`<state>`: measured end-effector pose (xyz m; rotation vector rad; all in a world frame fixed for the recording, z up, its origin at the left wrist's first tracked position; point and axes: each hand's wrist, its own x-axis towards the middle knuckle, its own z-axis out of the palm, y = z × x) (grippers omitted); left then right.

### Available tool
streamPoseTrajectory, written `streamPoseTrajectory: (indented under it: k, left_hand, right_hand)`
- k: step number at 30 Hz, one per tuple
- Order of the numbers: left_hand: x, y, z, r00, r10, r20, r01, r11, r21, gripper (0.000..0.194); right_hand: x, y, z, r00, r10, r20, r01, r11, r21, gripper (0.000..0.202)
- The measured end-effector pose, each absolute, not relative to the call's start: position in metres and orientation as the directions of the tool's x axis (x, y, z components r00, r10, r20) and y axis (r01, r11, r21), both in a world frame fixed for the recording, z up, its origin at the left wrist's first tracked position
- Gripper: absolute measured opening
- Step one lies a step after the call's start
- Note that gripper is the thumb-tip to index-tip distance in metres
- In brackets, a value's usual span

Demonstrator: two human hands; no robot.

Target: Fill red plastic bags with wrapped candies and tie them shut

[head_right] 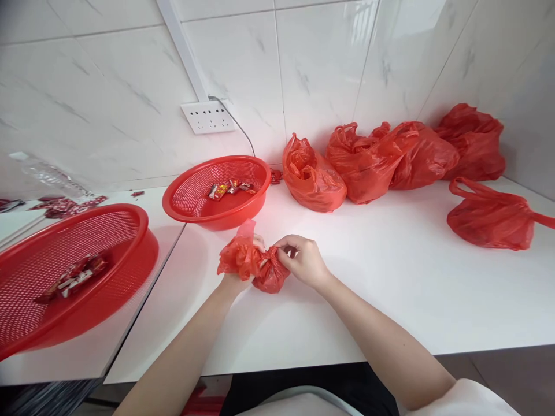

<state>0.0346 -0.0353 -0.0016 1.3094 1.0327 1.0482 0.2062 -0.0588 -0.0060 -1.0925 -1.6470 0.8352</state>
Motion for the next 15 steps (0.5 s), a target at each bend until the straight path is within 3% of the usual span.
streamPoseTrajectory:
  k: [2,4,8,11,15]
  left_hand:
    - [0.033,-0.039,0.005,0.293,0.951,0.1,-0.007,-0.103,0.995,0.014]
    - [0.032,-0.042,0.007,0.355,0.911,0.209,-0.02,-0.216,0.976,0.009]
    - [0.028,-0.041,0.004,0.335,0.907,0.256,-0.003,-0.271,0.963,0.01]
    - [0.025,-0.041,0.002,0.374,0.904,0.206,0.008,-0.225,0.974,0.009]
    - [0.022,-0.043,0.006,0.475,0.857,0.198,-0.04,-0.203,0.978,0.013]
  right_hand:
    - [0.208,-0.059,-0.005,-0.114,0.845,0.522,0.402,0.52,-0.753,0.015]
    - [0.208,-0.06,-0.005,-0.095,0.819,0.566,0.398,0.553,-0.732,0.012]
    - [0.205,-0.059,-0.005,-0.131,0.952,0.278,-0.042,0.275,-0.961,0.005]
    - [0.204,-0.056,-0.002,-0.22,0.971,0.091,-0.329,0.014,-0.944,0.012]
    - [0.207,-0.054,0.005,-0.218,0.976,0.009,-0.409,-0.083,-0.909,0.026]
